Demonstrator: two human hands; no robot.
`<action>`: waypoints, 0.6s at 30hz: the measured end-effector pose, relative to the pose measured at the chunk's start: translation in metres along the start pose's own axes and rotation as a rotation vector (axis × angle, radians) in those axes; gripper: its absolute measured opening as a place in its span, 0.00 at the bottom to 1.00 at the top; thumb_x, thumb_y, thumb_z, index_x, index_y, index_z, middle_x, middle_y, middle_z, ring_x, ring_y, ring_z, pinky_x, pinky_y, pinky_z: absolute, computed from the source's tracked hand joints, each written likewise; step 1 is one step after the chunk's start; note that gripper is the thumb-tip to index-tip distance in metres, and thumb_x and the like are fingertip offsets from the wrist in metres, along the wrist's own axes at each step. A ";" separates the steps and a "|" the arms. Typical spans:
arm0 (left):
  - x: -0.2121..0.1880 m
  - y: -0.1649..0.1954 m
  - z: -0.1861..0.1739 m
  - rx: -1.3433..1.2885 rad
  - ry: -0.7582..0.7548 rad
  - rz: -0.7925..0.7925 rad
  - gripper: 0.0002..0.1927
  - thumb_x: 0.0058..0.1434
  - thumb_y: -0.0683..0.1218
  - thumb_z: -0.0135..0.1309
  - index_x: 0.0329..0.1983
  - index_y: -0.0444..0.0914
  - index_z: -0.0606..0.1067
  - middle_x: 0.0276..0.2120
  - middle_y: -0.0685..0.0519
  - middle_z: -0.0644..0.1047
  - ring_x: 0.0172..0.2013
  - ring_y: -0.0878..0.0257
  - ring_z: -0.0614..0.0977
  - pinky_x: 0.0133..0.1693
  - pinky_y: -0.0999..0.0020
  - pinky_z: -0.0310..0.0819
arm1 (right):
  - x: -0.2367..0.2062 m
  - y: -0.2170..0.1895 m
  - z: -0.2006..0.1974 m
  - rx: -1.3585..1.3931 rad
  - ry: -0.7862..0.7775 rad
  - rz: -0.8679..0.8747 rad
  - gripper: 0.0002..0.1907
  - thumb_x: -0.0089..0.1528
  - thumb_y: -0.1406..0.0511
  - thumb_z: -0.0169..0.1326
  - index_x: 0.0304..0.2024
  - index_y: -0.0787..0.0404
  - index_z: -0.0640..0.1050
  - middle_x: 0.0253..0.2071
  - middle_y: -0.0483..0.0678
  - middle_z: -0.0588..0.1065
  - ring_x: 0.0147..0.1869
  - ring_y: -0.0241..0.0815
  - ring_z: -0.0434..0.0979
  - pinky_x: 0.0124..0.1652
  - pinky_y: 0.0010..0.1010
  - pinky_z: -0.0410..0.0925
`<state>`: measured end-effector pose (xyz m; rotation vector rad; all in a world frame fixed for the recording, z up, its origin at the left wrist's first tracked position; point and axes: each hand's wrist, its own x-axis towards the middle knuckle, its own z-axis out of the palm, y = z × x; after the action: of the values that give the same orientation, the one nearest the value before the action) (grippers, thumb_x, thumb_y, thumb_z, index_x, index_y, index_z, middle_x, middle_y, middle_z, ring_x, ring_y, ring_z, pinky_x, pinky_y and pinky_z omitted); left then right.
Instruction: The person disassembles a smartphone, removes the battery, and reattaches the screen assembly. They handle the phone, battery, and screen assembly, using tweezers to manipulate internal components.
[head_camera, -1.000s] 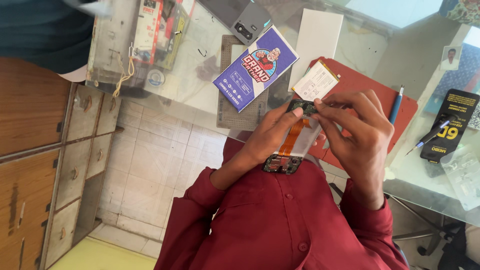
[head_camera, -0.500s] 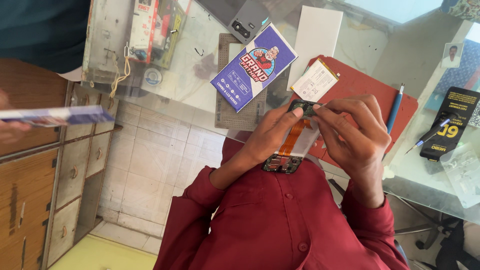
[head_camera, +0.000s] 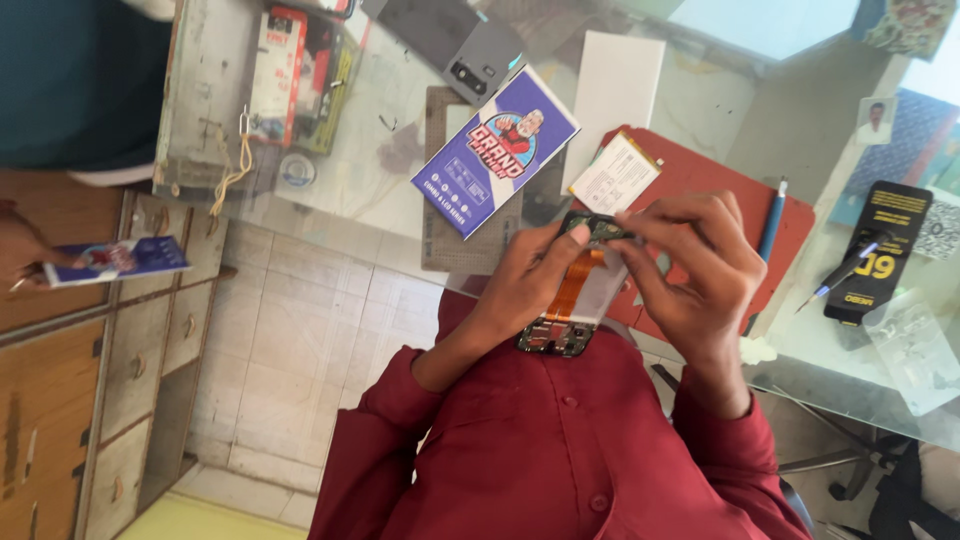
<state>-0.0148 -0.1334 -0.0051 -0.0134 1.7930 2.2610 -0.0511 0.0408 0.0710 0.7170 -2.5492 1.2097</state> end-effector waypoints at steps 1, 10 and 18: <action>0.000 0.001 0.000 -0.004 0.000 0.018 0.23 0.78 0.54 0.41 0.56 0.31 0.78 0.37 0.52 0.80 0.41 0.71 0.76 0.44 0.72 0.71 | 0.001 0.000 0.001 0.009 0.019 -0.010 0.14 0.56 0.74 0.70 0.43 0.64 0.83 0.43 0.49 0.76 0.46 0.44 0.75 0.40 0.30 0.68; 0.002 0.011 -0.001 -0.047 -0.029 0.026 0.23 0.77 0.53 0.39 0.55 0.31 0.76 0.40 0.51 0.82 0.43 0.70 0.80 0.47 0.72 0.75 | 0.000 0.010 0.006 -0.086 0.091 -0.197 0.12 0.54 0.75 0.71 0.38 0.65 0.82 0.41 0.49 0.77 0.45 0.45 0.76 0.43 0.36 0.69; 0.002 0.009 0.001 -0.030 -0.001 0.019 0.23 0.78 0.52 0.40 0.54 0.30 0.77 0.40 0.50 0.81 0.43 0.69 0.79 0.46 0.72 0.73 | -0.002 0.015 0.008 -0.103 0.069 -0.236 0.11 0.55 0.78 0.69 0.38 0.66 0.82 0.41 0.50 0.78 0.45 0.46 0.77 0.43 0.36 0.70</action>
<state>-0.0186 -0.1343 0.0031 -0.0007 1.7663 2.3004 -0.0570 0.0430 0.0551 0.9048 -2.3715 1.0013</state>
